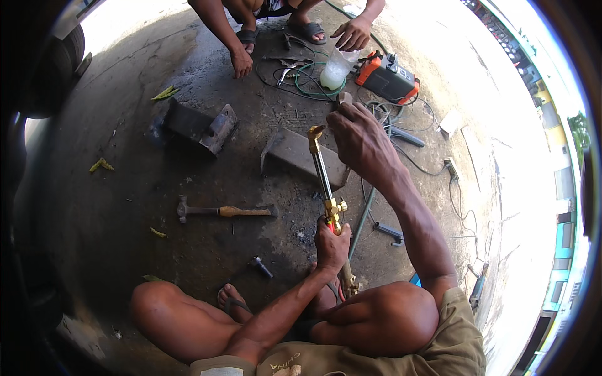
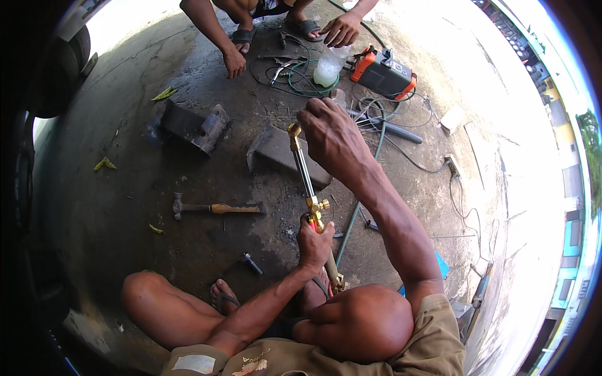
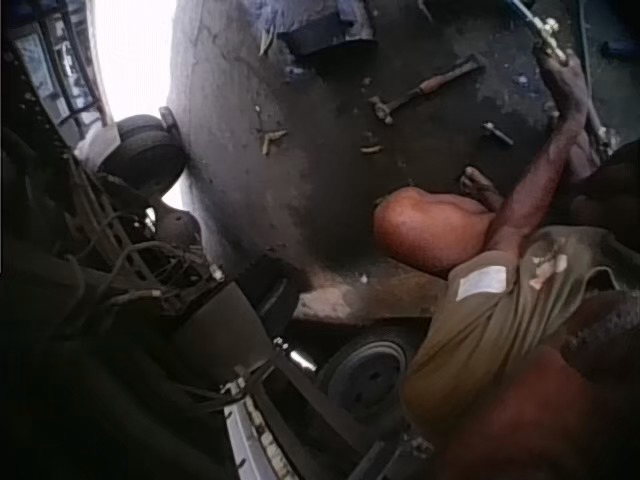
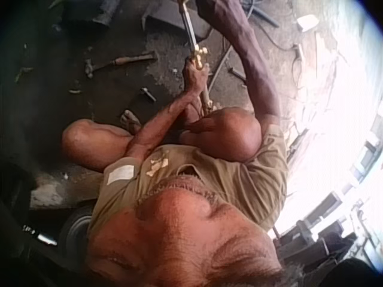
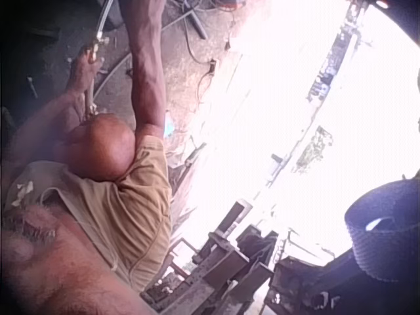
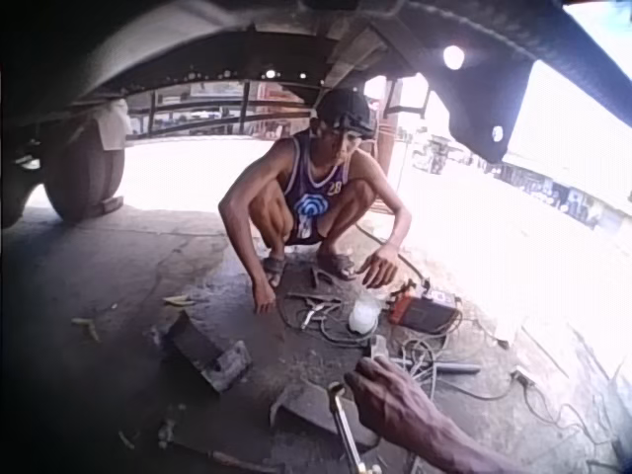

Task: The person sits on the ground and uses a lighter to ignite a handheld blowtorch. They then direct the flame onto a metal block resting on the floor, heating it for an extended period.

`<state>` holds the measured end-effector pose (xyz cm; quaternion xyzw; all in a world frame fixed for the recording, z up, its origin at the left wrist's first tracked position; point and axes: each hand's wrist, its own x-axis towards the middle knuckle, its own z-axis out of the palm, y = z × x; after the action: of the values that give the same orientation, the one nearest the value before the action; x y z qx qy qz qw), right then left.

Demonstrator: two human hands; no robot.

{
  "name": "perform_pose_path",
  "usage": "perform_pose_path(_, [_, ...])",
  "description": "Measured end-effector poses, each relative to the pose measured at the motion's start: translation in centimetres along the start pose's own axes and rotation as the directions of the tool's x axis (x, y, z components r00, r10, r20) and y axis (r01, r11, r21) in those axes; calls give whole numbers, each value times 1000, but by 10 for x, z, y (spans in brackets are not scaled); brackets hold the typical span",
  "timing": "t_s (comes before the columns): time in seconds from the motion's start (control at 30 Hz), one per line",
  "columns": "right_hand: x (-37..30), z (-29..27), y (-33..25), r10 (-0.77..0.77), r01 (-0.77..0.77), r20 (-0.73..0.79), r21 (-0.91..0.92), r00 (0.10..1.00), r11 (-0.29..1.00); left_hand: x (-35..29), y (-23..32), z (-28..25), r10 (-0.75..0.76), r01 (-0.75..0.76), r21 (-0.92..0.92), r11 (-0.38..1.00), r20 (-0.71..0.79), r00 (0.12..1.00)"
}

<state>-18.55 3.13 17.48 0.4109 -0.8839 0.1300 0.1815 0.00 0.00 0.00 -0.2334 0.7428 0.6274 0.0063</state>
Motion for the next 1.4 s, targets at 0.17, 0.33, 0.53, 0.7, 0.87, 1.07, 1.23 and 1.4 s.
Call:
perform_pose_path(0.17, [-1,3,2,12,-12,20,10,1000,1000,-2,4,-2,9,-9,2,1000,1,1000])
perform_pose_path(0.33, [1,8,5,-12,11,7,39,1000,999,1,-3,1,31,-31,17,999,-35,999])
perform_pose_path(0.53, [-4,22,16,-22,21,26,38,999,999,1,2,1,-15,15,10,1000,13,1000])
perform_pose_path(0.7, [-5,28,21,7,-11,87,47,996,999,4,-5,4,1,-1,5,1000,11,1000])
perform_pose_path(0.87, [-10,23,16,92,-111,136,142,986,984,7,-8,4,-38,37,21,999,30,999])
perform_pose_path(1.07, [-19,23,25,169,-202,179,183,969,962,8,-8,7,-37,37,0,999,52,998])
perform_pose_path(1.23, [-17,26,22,117,-127,77,137,990,982,8,-7,1,-49,49,17,999,36,998])
perform_pose_path(1.4, [-13,25,22,110,-117,71,102,991,988,6,-3,5,-37,37,6,999,61,997])
